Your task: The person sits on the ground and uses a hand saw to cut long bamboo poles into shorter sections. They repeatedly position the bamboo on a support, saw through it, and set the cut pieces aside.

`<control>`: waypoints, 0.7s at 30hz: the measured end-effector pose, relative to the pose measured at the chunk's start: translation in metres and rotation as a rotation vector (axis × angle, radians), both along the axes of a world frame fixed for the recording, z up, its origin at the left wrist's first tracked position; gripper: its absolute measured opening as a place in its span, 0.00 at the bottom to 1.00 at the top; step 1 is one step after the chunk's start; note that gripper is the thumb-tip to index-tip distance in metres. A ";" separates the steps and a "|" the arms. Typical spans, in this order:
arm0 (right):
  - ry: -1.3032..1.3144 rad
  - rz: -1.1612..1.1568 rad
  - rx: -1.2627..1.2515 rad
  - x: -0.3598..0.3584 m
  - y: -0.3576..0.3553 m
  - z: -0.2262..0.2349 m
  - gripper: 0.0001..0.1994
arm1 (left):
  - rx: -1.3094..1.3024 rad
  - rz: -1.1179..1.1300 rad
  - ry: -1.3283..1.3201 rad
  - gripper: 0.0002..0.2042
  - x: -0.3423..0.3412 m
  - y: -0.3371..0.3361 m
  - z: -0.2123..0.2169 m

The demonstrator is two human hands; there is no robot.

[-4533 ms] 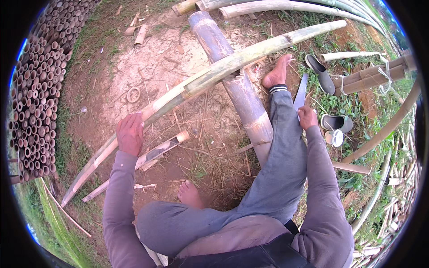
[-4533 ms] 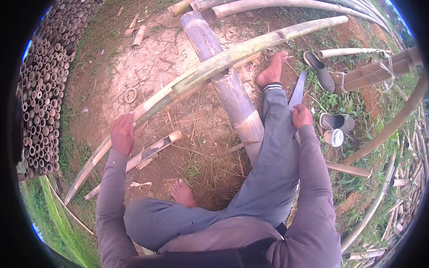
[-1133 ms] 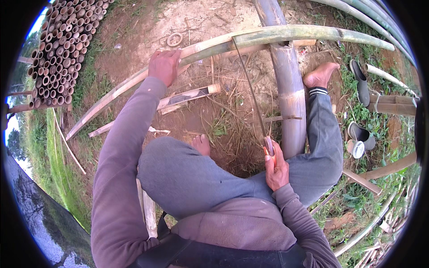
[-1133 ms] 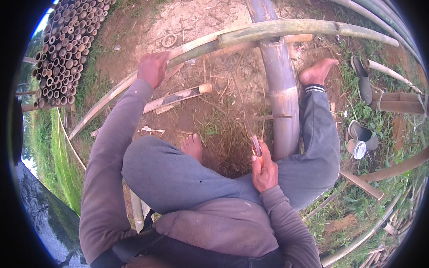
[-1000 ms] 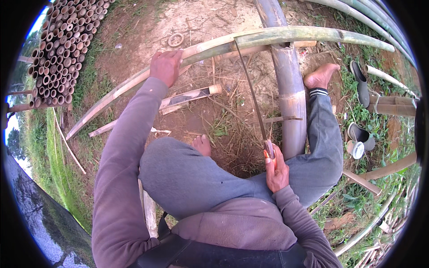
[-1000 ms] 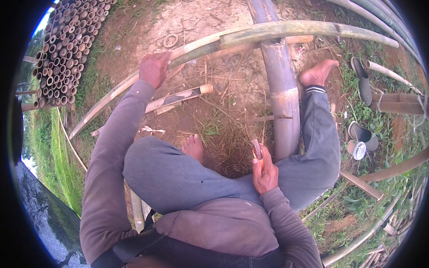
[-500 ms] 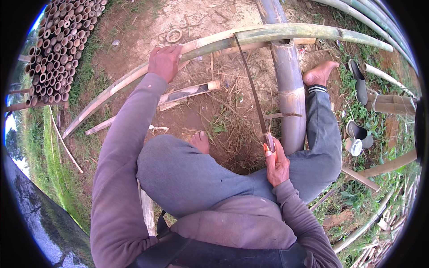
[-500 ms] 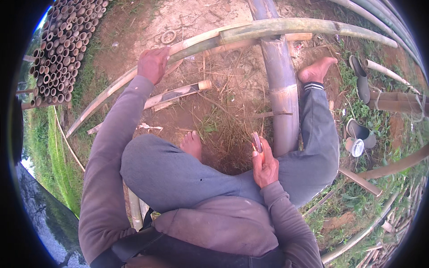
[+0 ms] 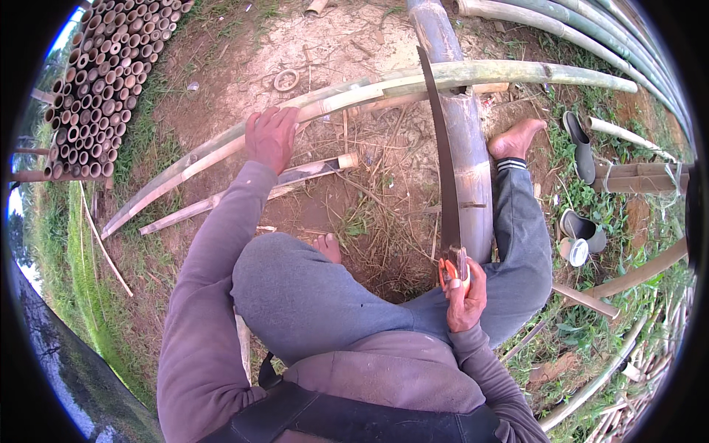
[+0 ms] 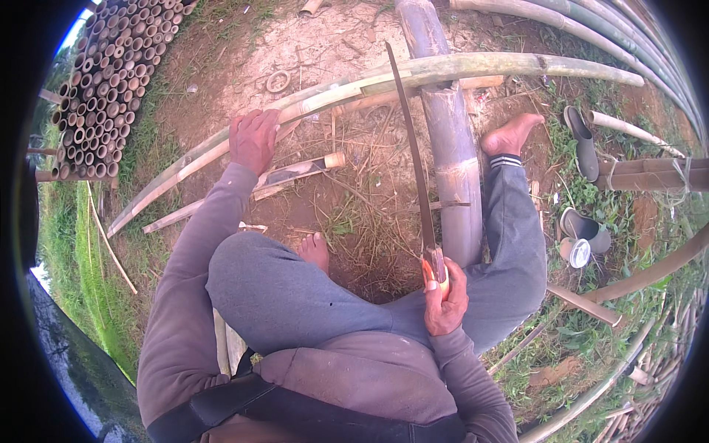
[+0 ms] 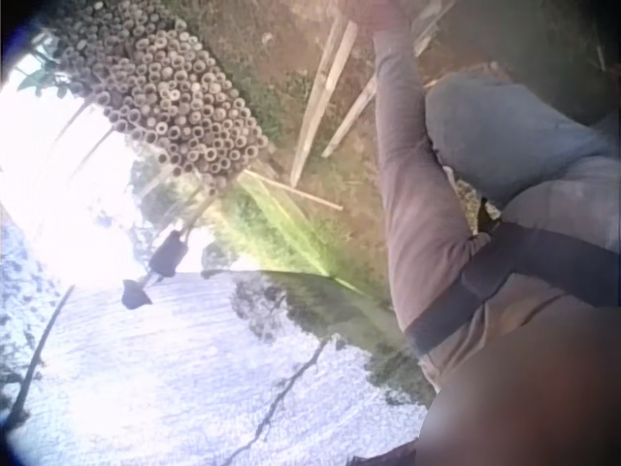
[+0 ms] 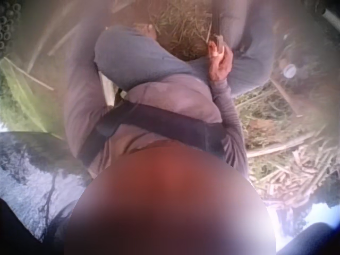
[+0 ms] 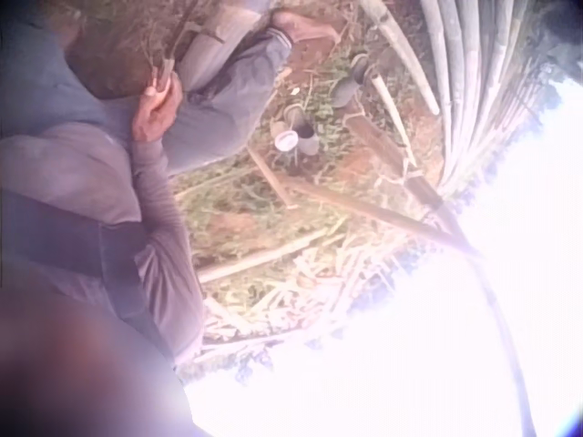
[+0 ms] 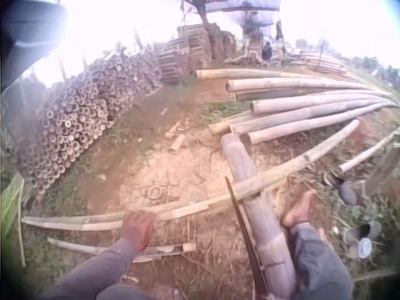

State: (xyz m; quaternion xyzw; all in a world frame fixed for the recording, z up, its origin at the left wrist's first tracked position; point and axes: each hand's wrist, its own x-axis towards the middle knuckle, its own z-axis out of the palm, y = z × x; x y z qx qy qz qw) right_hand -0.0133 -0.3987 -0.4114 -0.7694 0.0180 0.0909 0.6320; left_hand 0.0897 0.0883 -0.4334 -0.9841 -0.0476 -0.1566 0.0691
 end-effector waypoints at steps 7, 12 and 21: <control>-0.284 0.214 0.104 0.063 0.014 0.072 0.39 | -0.192 -0.221 -0.028 0.32 -0.036 -0.051 -0.019; -0.493 0.276 0.014 0.094 0.031 0.087 0.44 | -0.138 -0.002 0.069 0.43 0.052 -0.028 -0.001; -0.476 0.160 -0.009 0.109 0.031 0.079 0.40 | -0.310 0.073 0.489 0.35 0.115 -0.026 0.027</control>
